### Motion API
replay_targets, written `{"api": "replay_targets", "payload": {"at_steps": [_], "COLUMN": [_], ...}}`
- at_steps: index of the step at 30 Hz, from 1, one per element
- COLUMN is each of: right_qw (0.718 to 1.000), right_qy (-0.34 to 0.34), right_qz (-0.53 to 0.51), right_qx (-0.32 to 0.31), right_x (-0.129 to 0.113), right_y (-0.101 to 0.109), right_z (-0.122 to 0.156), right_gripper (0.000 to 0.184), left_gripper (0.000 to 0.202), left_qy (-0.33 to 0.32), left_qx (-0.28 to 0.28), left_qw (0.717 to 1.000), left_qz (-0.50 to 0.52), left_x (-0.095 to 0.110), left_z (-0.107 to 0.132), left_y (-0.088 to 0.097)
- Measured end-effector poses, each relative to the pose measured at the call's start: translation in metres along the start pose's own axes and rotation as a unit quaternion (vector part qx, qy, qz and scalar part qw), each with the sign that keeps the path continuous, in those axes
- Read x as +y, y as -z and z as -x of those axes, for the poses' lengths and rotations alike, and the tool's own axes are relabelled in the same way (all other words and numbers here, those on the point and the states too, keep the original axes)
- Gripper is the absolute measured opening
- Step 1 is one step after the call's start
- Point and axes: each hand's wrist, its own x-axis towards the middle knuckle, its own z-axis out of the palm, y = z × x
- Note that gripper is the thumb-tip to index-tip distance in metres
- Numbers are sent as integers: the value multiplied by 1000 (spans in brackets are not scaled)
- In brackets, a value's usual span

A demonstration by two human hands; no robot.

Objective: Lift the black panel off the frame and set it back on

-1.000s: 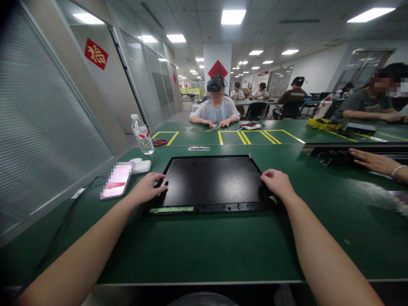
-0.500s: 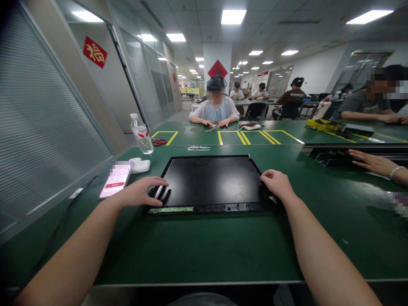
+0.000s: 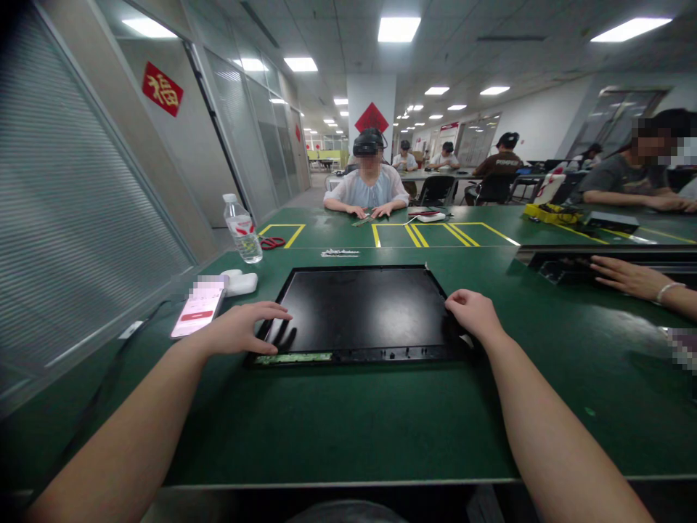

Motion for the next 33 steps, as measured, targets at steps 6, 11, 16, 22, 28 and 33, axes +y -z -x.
{"api": "replay_targets", "payload": {"at_steps": [6, 11, 16, 22, 28, 33], "right_qw": [1000, 1000, 1000, 1000, 1000, 1000], "right_qy": [0, -13, -13, -4, -2, -14], "right_qz": [-1, 0, -3, -12, -5, -24], "right_qx": [-1, -8, -9, 0, 0, -8], "right_x": [0, -3, -4, 2, 5, 2], "right_y": [0, 1, 1, -2, -5, -3], "right_z": [1, 3, 3, 0, -4, -2], "right_gripper": [16, 16, 16, 16, 17, 16], "left_gripper": [61, 59, 55, 57, 48, 47], "left_qy": [-14, -17, -26, 5, 60, 147], "left_qx": [5, 0, -5, 4, 120, 165], "left_qw": [999, 999, 999, 1000, 990, 975], "left_qz": [-38, -49, -44, -29, 30, 5], "left_x": [3, 4, 3, 2, -8, -17], "left_z": [1, 1, 1, 0, -10, -17], "left_y": [1, 1, 1, 1, -11, -20]}}
